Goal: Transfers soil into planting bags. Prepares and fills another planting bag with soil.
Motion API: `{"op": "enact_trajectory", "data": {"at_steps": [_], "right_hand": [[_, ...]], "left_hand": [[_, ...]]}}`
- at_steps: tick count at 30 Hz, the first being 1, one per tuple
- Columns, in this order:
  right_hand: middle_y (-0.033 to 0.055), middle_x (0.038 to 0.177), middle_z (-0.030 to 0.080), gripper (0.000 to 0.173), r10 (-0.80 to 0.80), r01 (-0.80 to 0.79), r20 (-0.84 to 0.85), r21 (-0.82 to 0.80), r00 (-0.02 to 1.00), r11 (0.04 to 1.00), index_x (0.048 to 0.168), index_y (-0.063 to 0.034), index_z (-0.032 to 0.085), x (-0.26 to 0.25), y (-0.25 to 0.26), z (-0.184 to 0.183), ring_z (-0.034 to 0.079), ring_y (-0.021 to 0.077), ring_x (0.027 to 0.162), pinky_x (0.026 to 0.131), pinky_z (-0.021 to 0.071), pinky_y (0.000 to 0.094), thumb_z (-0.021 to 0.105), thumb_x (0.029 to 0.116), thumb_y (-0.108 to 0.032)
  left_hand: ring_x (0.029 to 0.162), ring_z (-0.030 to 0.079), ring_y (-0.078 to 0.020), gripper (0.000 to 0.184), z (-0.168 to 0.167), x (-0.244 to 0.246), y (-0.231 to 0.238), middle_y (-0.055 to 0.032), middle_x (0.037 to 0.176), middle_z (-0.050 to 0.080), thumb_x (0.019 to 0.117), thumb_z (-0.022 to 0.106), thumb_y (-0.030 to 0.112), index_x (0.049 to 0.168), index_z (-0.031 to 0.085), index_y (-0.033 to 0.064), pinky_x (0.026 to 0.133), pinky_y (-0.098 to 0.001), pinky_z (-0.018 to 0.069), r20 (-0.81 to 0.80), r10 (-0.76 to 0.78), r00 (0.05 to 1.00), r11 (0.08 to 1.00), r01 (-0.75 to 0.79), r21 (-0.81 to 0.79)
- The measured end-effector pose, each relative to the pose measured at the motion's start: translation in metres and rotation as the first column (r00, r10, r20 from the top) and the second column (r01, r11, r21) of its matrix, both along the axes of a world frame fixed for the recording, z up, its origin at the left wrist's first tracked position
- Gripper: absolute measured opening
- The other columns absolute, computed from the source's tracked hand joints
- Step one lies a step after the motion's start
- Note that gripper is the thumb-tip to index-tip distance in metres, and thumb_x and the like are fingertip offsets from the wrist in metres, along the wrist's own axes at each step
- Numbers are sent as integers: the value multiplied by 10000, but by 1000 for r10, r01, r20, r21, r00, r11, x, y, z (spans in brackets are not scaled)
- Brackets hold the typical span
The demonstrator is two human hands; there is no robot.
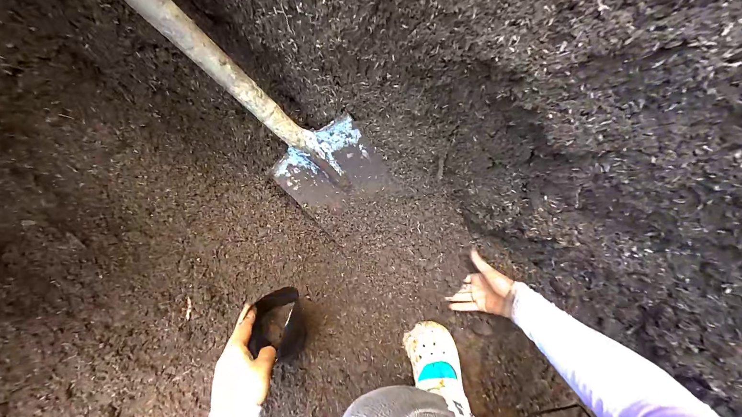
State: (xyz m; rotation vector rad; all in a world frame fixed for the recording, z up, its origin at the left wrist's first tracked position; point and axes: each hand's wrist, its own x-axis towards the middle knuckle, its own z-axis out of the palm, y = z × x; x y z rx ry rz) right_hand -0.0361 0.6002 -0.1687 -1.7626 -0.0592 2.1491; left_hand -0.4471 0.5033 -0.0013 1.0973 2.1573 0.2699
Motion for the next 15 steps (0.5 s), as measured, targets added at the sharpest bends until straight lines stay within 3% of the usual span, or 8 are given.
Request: {"op": "enact_trajectory", "data": {"at_steps": [2, 4, 6, 7, 11, 13, 15], "right_hand": [[333, 1590, 272, 940, -119, 119, -54, 13, 992, 993, 1598, -37, 158, -26, 1, -3, 402, 492, 1412, 1075, 434, 661, 271, 998, -752], [266, 1670, 168, 929, -144, 146, -118, 10, 983, 989, 1647, -181, 96, -57, 8, -4, 302, 478, 1494, 1108, 383, 712, 248, 968, -797], [193, 1689, 184, 872, -145, 149, -132, 21, 981, 989, 1645, -302, 128, -88, 14, -3, 282, 449, 1511, 1088, 358, 753, 214, 949, -821], [177, 1681, 219, 842, -160, 166, -129, 35, 979, 986, 1639, -313, 151, -104, 17, -1, 302, 438, 1501, 1069, 364, 759, 192, 959, -810], [137, 1600, 389, 826, -320, 342, -197, 88, 927, 936, 1606, -271, 248, -154, 16, -22, 417, 346, 1431, 1047, 415, 669, 73, 976, -776], [147, 1512, 467, 761, -381, 406, -203, 101, 902, 908, 1560, -209, 309, -159, 8, -25, 490, 313, 1341, 1006, 456, 611, 116, 1018, -708], [167, 1391, 518, 638, -368, 400, -216, 125, 904, 908, 1504, -129, 347, -156, 3, -6, 543, 290, 1217, 945, 495, 549, 164, 1082, -571]], "left_hand": [[1474, 433, -325, 698, 0, 4, -2, -132, 1630, 398, 873, 590, -48, 1548, 445, 53, 1189, -568, 343, 18, 32, 999, 996, -33, 80], [1475, 434, -307, 706, -3, 6, -2, -128, 1627, 405, 874, 587, -31, 1557, 436, 68, 1191, -553, 345, 29, 52, 998, 994, -55, 99], [1484, 423, -279, 744, -10, 9, -2, -126, 1639, 383, 856, 594, -11, 1571, 408, 68, 1201, -520, 343, 60, 49, 997, 992, -56, 115], [1492, 411, -266, 774, -14, 11, -2, -121, 1648, 369, 837, 597, 0, 1580, 392, 71, 1206, -505, 342, 73, 41, 996, 991, -50, 125], [1537, 326, -249, 841, -18, 24, 7, -145, 1684, 277, 827, 635, 24, 1604, 315, 41, 1239, -452, 298, 135, -21, 991, 993, 5, 117], [1554, 287, -229, 824, -14, 27, 11, -133, 1701, 231, 851, 633, 30, 1607, 305, 35, 1251, -423, 274, 141, -53, 989, 994, 39, 98], [1558, 277, -217, 795, -10, 27, 13, -128, 1707, 215, 869, 635, 25, 1600, 321, 33, 1254, -408, 273, 137, -66, 988, 994, 54, 91]]}}
